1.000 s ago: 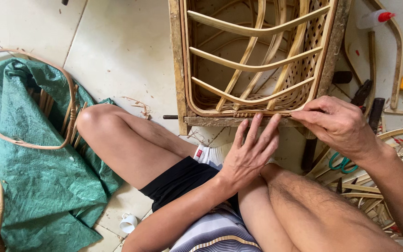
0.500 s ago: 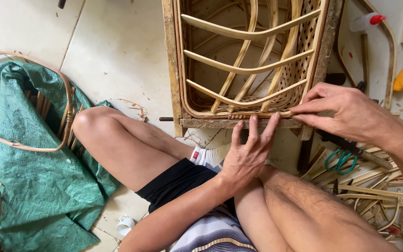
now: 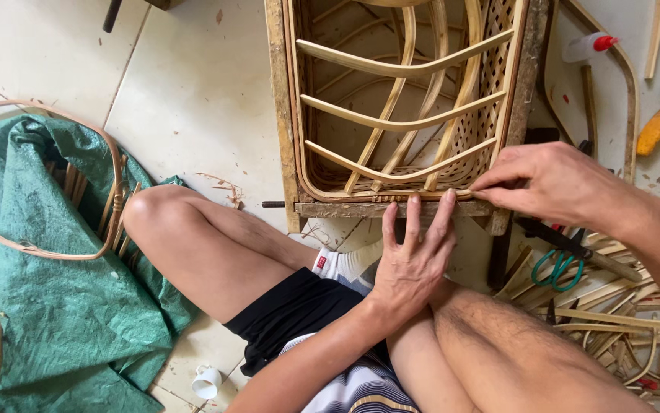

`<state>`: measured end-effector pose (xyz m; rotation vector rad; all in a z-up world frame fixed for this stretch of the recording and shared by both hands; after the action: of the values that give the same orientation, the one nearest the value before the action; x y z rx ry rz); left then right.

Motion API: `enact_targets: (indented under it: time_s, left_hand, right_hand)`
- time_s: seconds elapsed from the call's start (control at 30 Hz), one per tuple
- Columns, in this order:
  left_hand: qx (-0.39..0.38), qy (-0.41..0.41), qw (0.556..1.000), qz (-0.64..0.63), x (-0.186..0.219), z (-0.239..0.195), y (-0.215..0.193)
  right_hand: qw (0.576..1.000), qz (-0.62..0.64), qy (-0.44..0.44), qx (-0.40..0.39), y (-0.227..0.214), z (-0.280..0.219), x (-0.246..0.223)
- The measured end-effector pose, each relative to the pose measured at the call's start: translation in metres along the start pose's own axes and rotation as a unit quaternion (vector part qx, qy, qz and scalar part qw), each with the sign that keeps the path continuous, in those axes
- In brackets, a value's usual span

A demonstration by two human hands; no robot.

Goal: The person sits on the floor and assembles a rectangular bamboo basket. They apply glue to the frame, fit curved bamboo strips into place, and use a hammer to secure the joints. The person also cuts and trims bamboo pieces with a knife to fit the basket structure.

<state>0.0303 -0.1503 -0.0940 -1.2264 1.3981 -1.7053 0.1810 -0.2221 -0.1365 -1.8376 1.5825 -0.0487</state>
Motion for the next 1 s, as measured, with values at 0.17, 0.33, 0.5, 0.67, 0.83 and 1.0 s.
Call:
enact_targets:
  time_s: [0.17,0.33,0.5,0.67,0.83,1.0]
  left_hand:
    - [-0.016,-0.020,1.000,0.009,0.005,-0.001,0.006]
    - [0.021,-0.051,0.998,0.026,0.004,0.002,0.004]
    - [0.003,-0.048,0.997,0.062,0.001,-0.001,0.017]
    - [0.037,-0.051,0.995,0.073,-0.004,-0.002,0.021]
    - [0.042,-0.048,0.997,0.052,-0.005,-0.004,0.022]
    - [0.044,-0.043,0.996,0.062,-0.004,-0.003,0.020]
  right_hand:
    - [0.996,-0.012,0.057,-0.065,-0.006,0.011,-0.002]
    - [0.991,0.019,0.087,-0.096,-0.008,0.009,-0.006]
    - [0.992,-0.030,0.106,-0.068,-0.010,0.008,-0.005]
    - [0.988,0.034,0.119,-0.096,-0.002,-0.003,0.005]
    - [0.999,0.027,-0.004,0.019,-0.004,-0.014,-0.008]
    - [0.996,0.036,0.072,-0.038,-0.002,0.001,0.004]
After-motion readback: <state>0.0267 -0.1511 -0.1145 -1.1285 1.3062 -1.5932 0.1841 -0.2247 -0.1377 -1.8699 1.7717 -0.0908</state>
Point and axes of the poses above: each hand's wrist, its own z-axis towards the middle knuckle, its own y-axis out of the palm, x = y × z, the point moved 10 cm from there along z, towards the middle knuckle, and after that the axes turned 12 degrees about y, right-handed, at the moved point
